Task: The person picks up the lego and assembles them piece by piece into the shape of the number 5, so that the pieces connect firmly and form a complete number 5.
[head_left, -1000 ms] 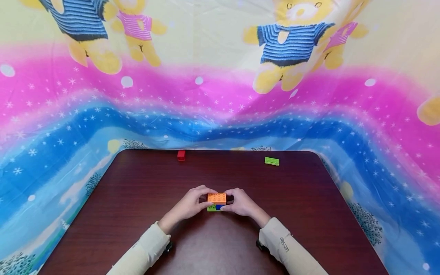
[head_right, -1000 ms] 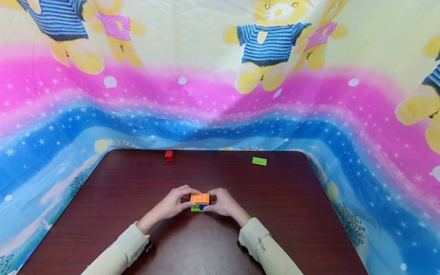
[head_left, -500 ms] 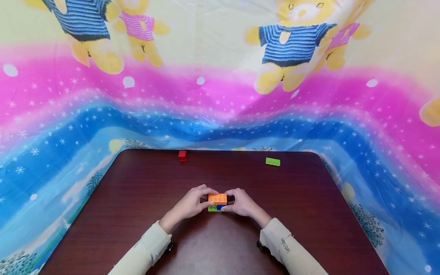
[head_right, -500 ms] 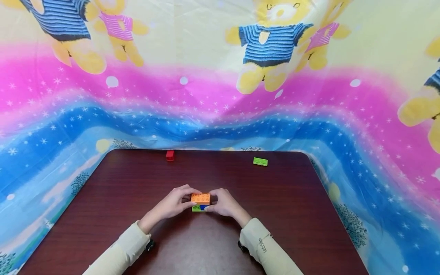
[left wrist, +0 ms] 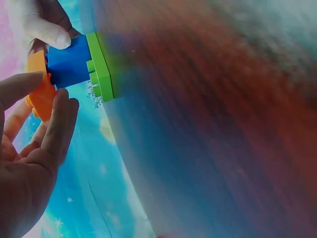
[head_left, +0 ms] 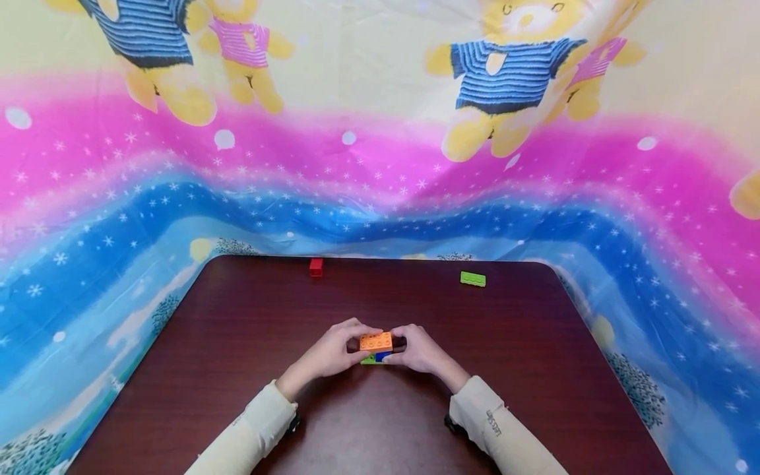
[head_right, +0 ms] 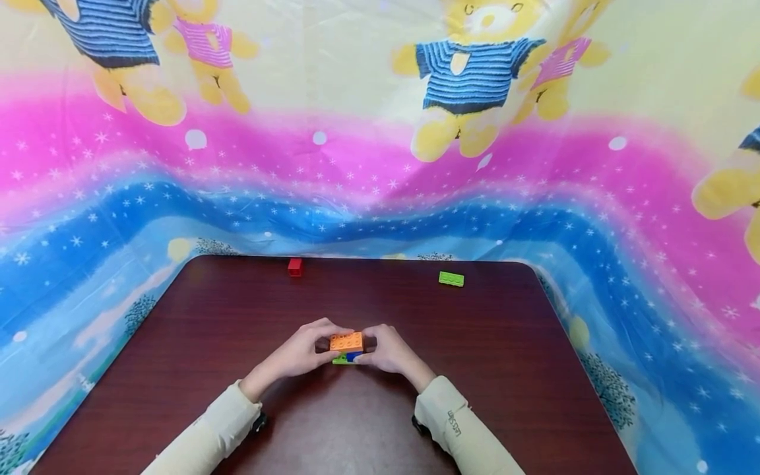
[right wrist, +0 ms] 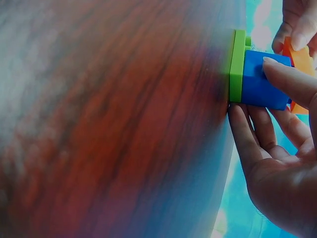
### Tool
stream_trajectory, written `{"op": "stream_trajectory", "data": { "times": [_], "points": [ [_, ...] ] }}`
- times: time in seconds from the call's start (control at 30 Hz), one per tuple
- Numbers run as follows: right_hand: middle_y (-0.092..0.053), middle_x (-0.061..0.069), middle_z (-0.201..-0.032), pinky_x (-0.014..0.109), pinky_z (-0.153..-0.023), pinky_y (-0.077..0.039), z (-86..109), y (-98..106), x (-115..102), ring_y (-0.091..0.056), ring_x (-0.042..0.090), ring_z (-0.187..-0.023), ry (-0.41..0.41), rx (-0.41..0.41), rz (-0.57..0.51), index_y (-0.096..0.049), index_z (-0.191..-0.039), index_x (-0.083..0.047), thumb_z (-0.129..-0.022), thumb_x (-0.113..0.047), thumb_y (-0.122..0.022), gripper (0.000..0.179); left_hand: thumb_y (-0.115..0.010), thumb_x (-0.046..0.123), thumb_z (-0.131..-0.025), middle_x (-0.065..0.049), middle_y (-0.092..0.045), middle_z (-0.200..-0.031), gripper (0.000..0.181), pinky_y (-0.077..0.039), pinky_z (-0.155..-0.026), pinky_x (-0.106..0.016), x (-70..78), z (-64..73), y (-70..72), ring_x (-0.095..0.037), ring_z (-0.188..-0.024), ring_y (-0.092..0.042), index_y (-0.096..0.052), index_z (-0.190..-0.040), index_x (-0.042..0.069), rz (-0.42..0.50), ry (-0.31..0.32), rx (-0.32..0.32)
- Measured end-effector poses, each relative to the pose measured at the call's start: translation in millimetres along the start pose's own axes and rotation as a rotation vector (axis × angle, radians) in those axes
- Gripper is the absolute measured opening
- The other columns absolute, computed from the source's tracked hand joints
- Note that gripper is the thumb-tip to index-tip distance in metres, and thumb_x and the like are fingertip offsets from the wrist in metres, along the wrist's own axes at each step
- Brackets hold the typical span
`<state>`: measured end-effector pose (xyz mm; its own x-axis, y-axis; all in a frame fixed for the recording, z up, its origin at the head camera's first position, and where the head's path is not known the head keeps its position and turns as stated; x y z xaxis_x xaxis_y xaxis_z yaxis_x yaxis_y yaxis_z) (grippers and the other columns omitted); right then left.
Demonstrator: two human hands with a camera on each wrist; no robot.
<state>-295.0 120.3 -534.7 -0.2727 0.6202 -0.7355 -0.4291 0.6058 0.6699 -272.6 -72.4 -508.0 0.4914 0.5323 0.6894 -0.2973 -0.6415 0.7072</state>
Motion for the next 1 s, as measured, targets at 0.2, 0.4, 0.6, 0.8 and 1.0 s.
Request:
{"op": "stream_trajectory", "data": {
  "times": [0.2, 0.4, 0.6, 0.8, 1.0],
  "points": [
    [-0.073, -0.001, -0.111, 0.040, -0.091, -0.060, 0.0, 0.4, 0.9, -0.065, 0.012, -0.093, -0.001, 0.002, 0.009, -0.074, -0.117, -0.017, -0.086, -0.025, -0.086, 0.034, -0.079, 0.024, -0.093, 0.008, -0.067, -0.114, 0.037, -0.058, -0.085, -0.023, 2.6, -4.6, -1.2, -0.008, -0.097, -0.063, -0.070, -0.130, 0.025, 0.018, -0.013, 0.032],
    [-0.073, -0.004, -0.105, 0.037, -0.086, -0.060, -0.5, -0.4, 0.7, -0.064, 0.011, -0.087, 0.012, 0.000, 0.006, -0.074, -0.115, -0.017, -0.086, -0.025, -0.086, 0.032, -0.077, 0.025, -0.095, 0.010, -0.070, -0.113, 0.035, -0.057, -0.083, -0.024, 1.0, -5.8, -2.6, -0.007, -0.092, -0.062, -0.071, -0.129, 0.025, 0.016, -0.006, 0.038],
    [-0.073, -0.004, -0.104, 0.038, -0.086, -0.059, -1.2, 0.3, -1.7, -0.063, 0.012, -0.088, 0.013, -0.006, 0.001, -0.074, -0.113, -0.018, -0.086, -0.024, -0.087, 0.030, -0.076, 0.026, -0.096, 0.010, -0.069, -0.110, 0.034, -0.055, -0.079, -0.023, 0.1, -5.9, -2.1, -0.007, -0.088, -0.060, -0.071, -0.129, 0.026, 0.013, -0.001, 0.035],
    [-0.073, -0.004, -0.105, 0.038, -0.088, -0.060, -1.6, -0.6, -2.8, -0.063, 0.011, -0.089, 0.022, 0.001, 0.013, -0.074, -0.113, -0.018, -0.086, -0.025, -0.087, 0.031, -0.079, 0.025, -0.094, 0.008, -0.068, -0.106, 0.033, -0.054, -0.077, -0.024, 2.1, -7.8, 1.1, -0.008, -0.085, -0.058, -0.072, -0.126, 0.023, -0.014, 0.009, 0.023],
    [-0.073, -0.002, -0.108, 0.039, -0.088, -0.060, 0.5, 0.5, -1.4, -0.064, 0.013, -0.091, 0.017, 0.011, 0.010, -0.074, -0.114, -0.018, -0.086, -0.025, -0.087, 0.031, -0.078, 0.024, -0.094, 0.007, -0.067, -0.105, 0.031, -0.054, -0.080, -0.025, 6.9, -9.2, 0.8, -0.009, -0.088, -0.058, -0.073, -0.125, 0.021, -0.036, 0.010, 0.003]
  ]
}}
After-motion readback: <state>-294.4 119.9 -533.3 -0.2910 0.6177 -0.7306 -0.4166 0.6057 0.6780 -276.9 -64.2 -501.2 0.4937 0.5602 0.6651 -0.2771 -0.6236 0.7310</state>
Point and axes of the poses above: each hand's wrist, its own z-axis away from the middle knuckle, its own y-axis out of the back of the hand, x = y × z, the point moved 5 cm from there along -z, towards the middle knuckle
